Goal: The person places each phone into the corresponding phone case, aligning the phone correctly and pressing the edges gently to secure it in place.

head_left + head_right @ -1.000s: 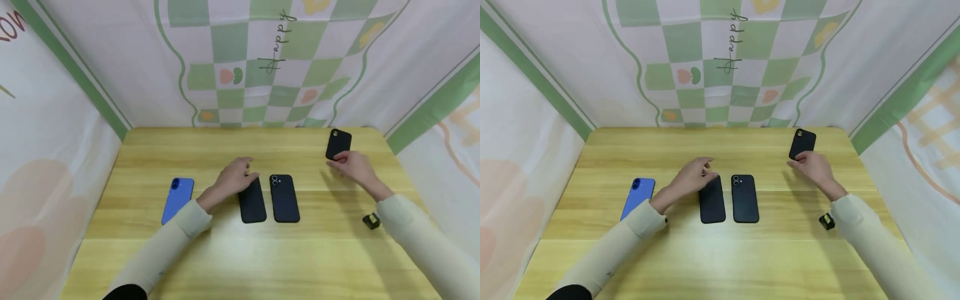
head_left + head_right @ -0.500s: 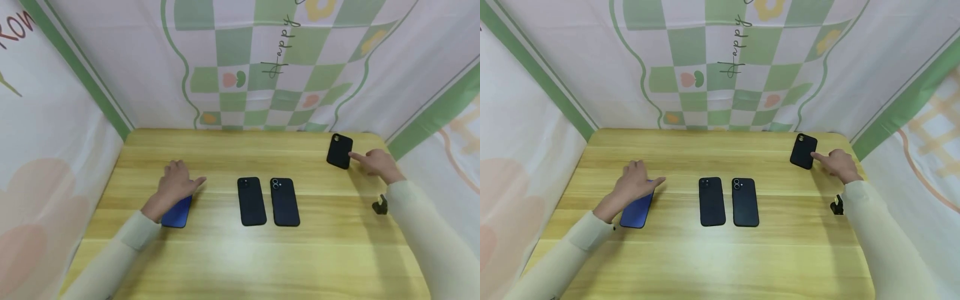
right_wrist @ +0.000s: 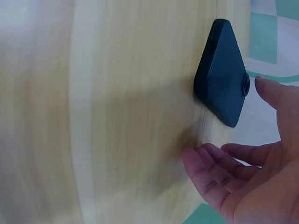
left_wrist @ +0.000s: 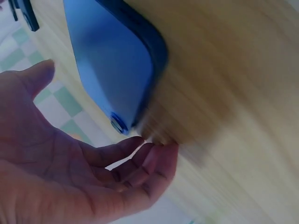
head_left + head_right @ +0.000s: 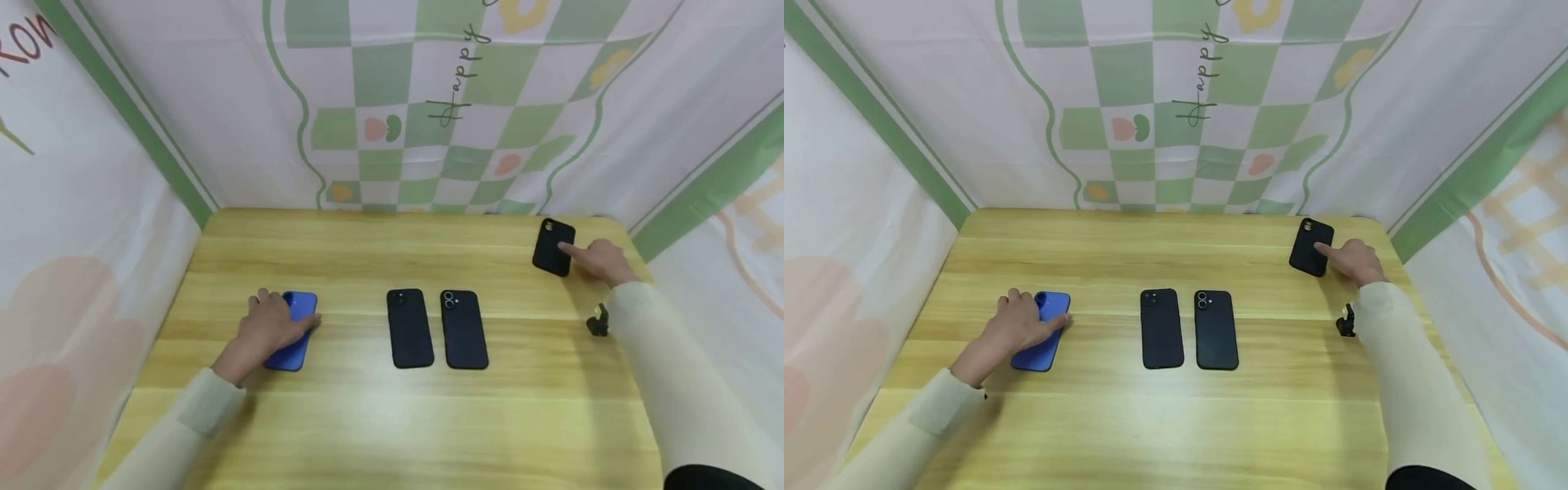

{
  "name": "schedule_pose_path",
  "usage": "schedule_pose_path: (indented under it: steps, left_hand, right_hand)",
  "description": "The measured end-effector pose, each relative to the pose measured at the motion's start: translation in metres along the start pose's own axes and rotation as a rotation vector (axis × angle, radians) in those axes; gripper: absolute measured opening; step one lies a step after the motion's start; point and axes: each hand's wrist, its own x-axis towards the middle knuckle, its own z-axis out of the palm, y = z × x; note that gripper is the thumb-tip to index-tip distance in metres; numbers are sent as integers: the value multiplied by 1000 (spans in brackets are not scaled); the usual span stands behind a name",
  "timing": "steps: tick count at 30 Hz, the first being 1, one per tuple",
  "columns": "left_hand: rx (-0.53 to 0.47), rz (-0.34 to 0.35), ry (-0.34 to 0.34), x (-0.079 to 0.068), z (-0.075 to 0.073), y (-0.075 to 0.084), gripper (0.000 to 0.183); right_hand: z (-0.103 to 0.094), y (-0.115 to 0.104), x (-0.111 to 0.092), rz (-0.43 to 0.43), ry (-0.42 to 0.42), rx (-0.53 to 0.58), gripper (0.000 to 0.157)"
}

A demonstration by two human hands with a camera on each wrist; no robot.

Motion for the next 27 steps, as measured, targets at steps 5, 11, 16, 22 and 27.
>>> schedule_pose_path:
  steps: [5, 11, 16, 22, 27]
  left_hand:
    - [9, -13, 12, 1, 3, 7, 100]
    - [-41, -2, 6, 8, 0, 8, 93]
    - [-106, 21, 0, 14, -2, 6, 93]
    - [-136, 18, 0, 14, -2, 7, 93]
    - [-145, 13, 16, 13, -3, 8, 86]
  right_hand:
    - [4, -10, 6, 26, -21, -14, 72]
    - [9, -22, 8, 85, -36, -67, 90]
    - [15, -31, 7, 148, -38, -105, 117]
    - [21, -30, 10, 192, -16, -106, 111]
    - [24, -33, 13, 189, -1, -57, 101]
